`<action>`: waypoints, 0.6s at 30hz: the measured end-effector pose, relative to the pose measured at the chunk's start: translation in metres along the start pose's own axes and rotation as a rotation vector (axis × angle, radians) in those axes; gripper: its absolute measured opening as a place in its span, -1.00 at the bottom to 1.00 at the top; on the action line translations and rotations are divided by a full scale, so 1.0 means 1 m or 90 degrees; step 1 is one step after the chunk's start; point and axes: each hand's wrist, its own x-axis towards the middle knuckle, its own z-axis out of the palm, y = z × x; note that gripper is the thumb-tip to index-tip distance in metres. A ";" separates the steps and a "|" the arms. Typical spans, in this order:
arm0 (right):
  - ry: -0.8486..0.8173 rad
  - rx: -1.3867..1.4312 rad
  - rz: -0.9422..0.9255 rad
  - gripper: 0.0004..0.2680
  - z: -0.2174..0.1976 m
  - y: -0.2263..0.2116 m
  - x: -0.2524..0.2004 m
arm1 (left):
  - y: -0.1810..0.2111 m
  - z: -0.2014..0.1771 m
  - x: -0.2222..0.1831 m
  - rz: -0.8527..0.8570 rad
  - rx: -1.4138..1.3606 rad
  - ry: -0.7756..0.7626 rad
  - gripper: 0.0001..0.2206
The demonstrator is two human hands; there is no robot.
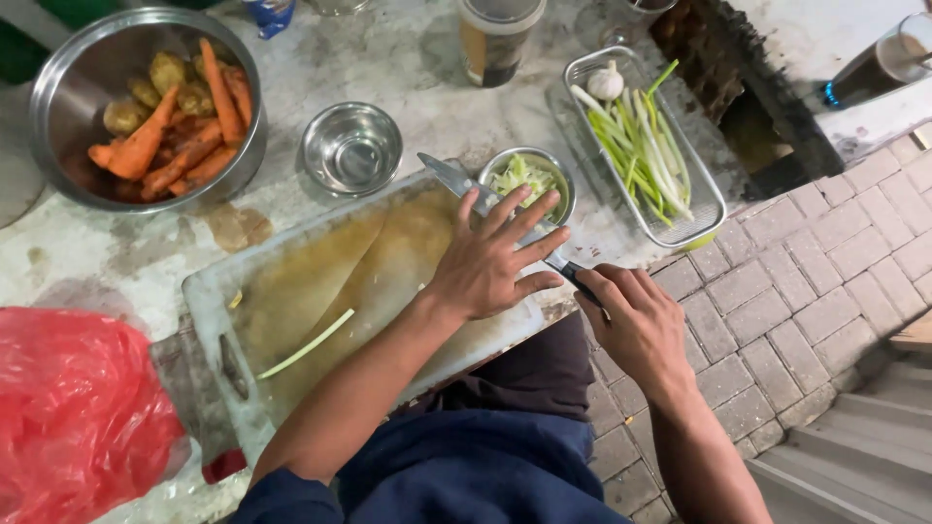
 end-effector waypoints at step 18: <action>-0.002 0.026 0.008 -0.86 -0.007 0.028 0.004 | -0.027 0.060 0.028 0.175 0.114 0.116 -0.48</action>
